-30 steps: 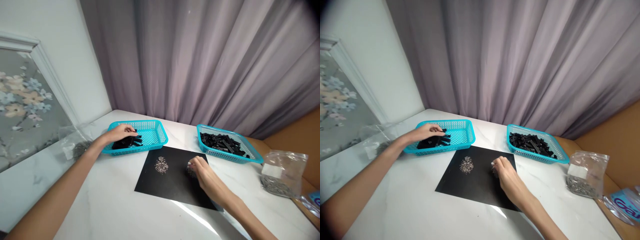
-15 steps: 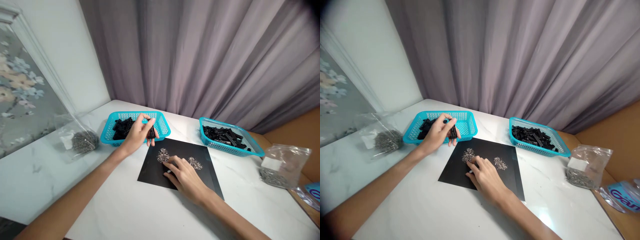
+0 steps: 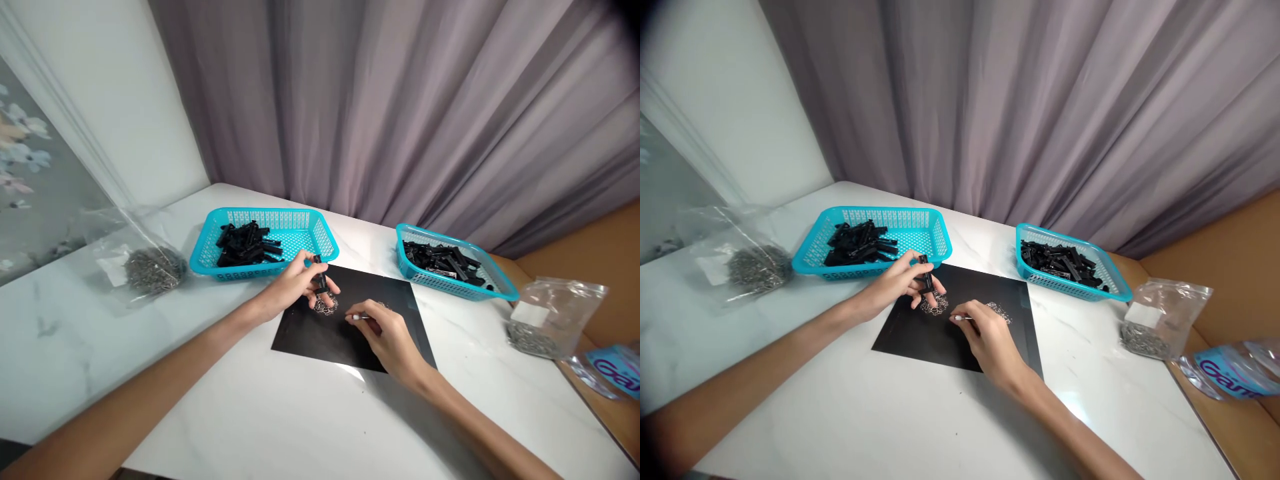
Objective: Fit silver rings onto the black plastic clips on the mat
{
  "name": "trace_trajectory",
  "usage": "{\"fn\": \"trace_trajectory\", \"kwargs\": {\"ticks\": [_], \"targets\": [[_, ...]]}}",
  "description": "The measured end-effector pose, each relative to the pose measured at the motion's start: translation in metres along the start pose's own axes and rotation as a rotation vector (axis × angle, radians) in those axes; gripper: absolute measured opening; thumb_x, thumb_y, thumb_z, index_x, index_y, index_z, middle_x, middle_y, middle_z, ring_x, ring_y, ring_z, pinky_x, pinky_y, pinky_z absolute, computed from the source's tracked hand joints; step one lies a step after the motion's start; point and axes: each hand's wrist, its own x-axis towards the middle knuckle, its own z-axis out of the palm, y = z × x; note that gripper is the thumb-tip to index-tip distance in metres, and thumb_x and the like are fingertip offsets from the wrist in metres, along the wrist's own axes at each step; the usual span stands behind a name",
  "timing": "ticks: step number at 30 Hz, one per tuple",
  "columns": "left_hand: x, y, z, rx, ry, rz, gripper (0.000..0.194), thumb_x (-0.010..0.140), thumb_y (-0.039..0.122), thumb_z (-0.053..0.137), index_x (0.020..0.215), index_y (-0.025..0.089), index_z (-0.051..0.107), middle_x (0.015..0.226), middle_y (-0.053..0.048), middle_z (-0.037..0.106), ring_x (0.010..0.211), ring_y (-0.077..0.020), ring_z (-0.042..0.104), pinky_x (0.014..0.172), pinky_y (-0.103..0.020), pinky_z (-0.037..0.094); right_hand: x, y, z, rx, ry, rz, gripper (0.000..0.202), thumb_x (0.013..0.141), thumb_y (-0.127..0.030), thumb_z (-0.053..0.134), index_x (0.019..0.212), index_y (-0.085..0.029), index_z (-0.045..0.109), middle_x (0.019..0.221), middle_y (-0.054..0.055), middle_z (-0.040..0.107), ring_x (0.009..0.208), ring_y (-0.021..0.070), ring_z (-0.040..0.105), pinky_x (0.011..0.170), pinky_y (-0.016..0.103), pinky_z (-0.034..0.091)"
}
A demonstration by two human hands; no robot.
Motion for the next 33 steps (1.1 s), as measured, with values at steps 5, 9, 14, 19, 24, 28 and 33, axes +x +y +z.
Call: {"fn": "trace_trajectory", "kwargs": {"ticks": [5,9,14,19,24,28,33], "targets": [[-0.007,-0.003,0.012,-0.017,-0.070,-0.048,0.033,0.099,0.044,0.057,0.116,0.023,0.039,0.090,-0.011,0.079,0.066,-0.0211,0.074,0.045,-0.023,0.040,-0.008,0.001,-0.015,0.241,0.021,0.204,0.025,0.098,-0.041,0.061,0.094,-0.019,0.072,0.090,0.006,0.074,0.074,0.0182,0.064,0.067,0.029,0.048],[-0.011,-0.002,0.019,-0.080,-0.146,-0.037,0.042,0.100,0.057,0.050,0.125,0.023,0.047,0.100,-0.013,0.077,0.080,-0.0242,0.077,0.063,-0.031,0.054,-0.010,0.011,-0.024,0.413,0.081,0.302,0.029,0.090,-0.046,0.071,0.094,-0.017,0.073,0.091,0.007,0.075,0.079,0.0188,0.067,0.070,0.029,0.050],[-0.012,-0.004,0.023,-0.172,-0.185,-0.046,0.035,0.101,0.056,0.050,0.116,0.025,0.051,0.106,-0.009,0.075,0.097,-0.0257,0.075,0.090,-0.042,0.054,-0.007,0.020,-0.028,0.518,0.062,0.314,0.031,0.090,-0.048,0.071,0.097,-0.018,0.071,0.085,0.007,0.075,0.078,0.0190,0.068,0.068,0.029,0.049],[-0.010,-0.012,0.026,-0.238,-0.261,-0.042,0.018,0.100,0.040,0.058,0.105,0.023,0.054,0.120,-0.008,0.069,0.118,-0.0261,0.066,0.106,-0.048,0.047,-0.007,0.017,-0.030,0.572,0.007,0.339,0.032,0.092,-0.049,0.068,0.095,-0.018,0.066,0.084,0.007,0.074,0.070,0.0156,0.062,0.056,0.025,0.043],[-0.010,-0.021,0.027,-0.156,-0.277,0.084,0.013,0.099,0.036,0.060,0.106,0.025,0.056,0.129,-0.005,0.063,0.137,-0.0244,0.052,0.118,-0.047,0.039,-0.006,0.015,-0.032,0.631,-0.013,0.308,0.031,0.096,-0.049,0.063,0.096,-0.020,0.055,0.083,0.005,0.074,0.051,0.0084,0.044,0.051,0.025,0.038],[-0.008,-0.030,0.027,0.081,-0.244,0.210,0.016,0.099,0.040,0.060,0.108,0.027,0.058,0.134,-0.005,0.060,0.135,-0.0245,0.055,0.119,-0.050,0.037,-0.006,0.022,-0.034,0.576,0.027,0.263,0.028,0.096,-0.047,0.064,0.093,-0.020,0.057,0.085,0.003,0.067,0.061,0.0103,0.048,0.055,0.025,0.038],[-0.007,-0.037,0.026,0.220,-0.224,0.310,0.016,0.092,0.035,0.067,0.094,0.023,0.058,0.135,-0.010,0.059,0.134,-0.0267,0.057,0.113,-0.047,0.046,-0.007,0.027,-0.034,0.553,0.028,0.243,0.026,0.094,-0.046,0.067,0.093,-0.020,0.060,0.088,0.003,0.066,0.075,0.0147,0.059,0.064,0.026,0.043]]}}
